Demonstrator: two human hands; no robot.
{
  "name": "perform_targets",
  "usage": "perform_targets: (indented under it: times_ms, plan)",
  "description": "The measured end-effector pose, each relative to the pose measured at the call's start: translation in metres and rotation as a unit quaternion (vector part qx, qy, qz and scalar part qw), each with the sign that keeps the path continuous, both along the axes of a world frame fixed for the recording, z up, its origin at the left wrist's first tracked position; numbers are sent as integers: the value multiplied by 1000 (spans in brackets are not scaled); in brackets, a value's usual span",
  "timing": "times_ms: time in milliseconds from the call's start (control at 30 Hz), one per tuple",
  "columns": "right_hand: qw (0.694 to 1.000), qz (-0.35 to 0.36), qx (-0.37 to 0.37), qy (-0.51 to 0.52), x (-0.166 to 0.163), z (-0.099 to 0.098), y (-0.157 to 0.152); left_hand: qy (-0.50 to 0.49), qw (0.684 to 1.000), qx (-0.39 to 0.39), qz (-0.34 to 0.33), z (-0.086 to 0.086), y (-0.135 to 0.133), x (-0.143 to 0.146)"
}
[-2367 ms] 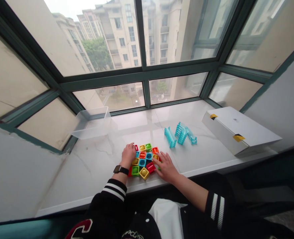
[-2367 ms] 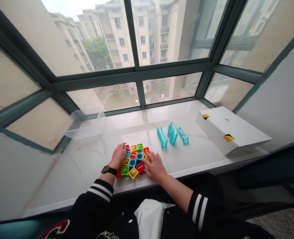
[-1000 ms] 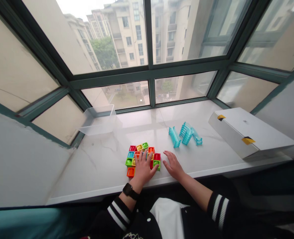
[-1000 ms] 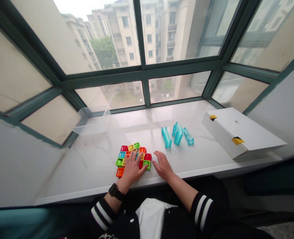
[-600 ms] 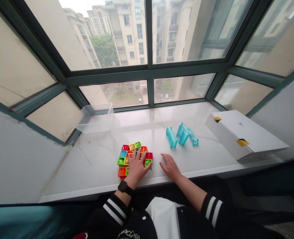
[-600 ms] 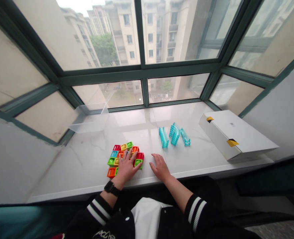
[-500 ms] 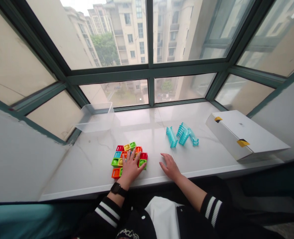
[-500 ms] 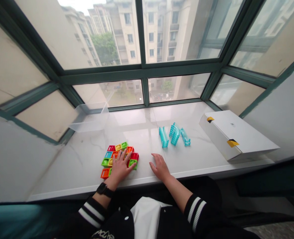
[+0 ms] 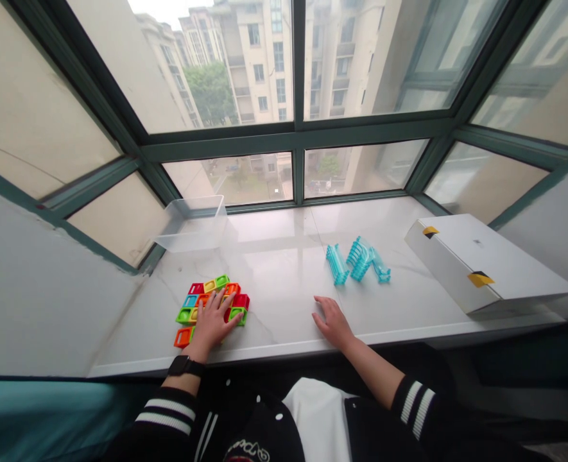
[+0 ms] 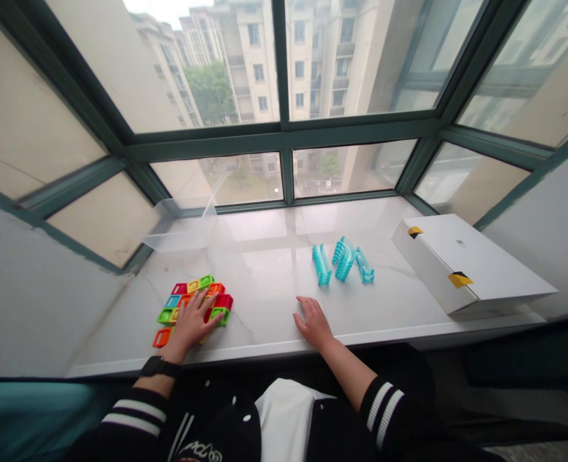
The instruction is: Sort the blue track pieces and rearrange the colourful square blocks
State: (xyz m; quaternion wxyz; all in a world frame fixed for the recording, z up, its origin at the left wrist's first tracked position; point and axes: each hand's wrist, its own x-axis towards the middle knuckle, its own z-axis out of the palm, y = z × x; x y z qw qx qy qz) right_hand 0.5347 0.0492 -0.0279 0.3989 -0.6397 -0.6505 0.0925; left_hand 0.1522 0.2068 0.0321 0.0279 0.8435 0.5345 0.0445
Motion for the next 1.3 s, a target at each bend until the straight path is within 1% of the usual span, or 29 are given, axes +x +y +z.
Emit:
perform_targets:
  times_ms: [167, 300, 400, 500, 633, 733, 833, 900, 967, 1033, 1067, 1100, 1133, 1167, 1233, 1267, 1300]
  plan:
    - [1000, 1, -6, -1, 0, 0, 0, 4, 1000, -2, 1, 0, -1, 1]
    - [1000, 1, -7, -6, -1, 0, 1, -23, 1000, 5, 4, 7, -5, 13]
    - [1000, 0, -10, -12, -1, -1, 1, -98, 993, 39, -47, 17, -15, 36]
    - [1000, -5, -9, -16, -2, -1, 1, -188, 975, 46, -113, 32, -34, 69]
    - [1000, -7, -9, -16, -2, 0, 1, -279, 942, -25, -185, 53, -68, 115]
    - [1000, -6, -6, 3, -3, 2, 0, -317, 917, -79, -231, 60, -90, 140]
    - [999, -4, 16, 31, -2, 12, -2, -352, 900, -120, -228, 58, -99, 155]
    - [999, -10, 40, 35, 3, 23, -3, -385, 887, -149, -207, 52, -99, 164]
    - [997, -31, 65, 28, 11, 40, -1, -430, 865, -193, -174, 44, -98, 172]
    - [994, -66, 90, 21, 23, 57, 3, -484, 827, -256, -127, 36, -99, 183]
    - [991, -84, 102, 17, 30, 65, 6, -513, 801, -293, -99, 31, -101, 189]
    - [988, -100, 114, 14, 37, 73, 10, -544, 767, -333, -66, 27, -104, 195]
    - [986, -114, 121, 10, 44, 78, 15, -578, 724, -375, -30, 23, -107, 201]
    - [984, -125, 126, 5, 51, 83, 20, -615, 669, -418, 10, 19, -110, 208]
    - [982, -143, 126, -6, 63, 88, 31, -679, 529, -501, 90, 13, -115, 220]
    - [981, -149, 125, -11, 68, 89, 36, -697, 463, -534, 117, 11, -116, 226]
    - [980, -153, 123, -14, 72, 89, 42, -708, 411, -558, 131, 9, -117, 232]
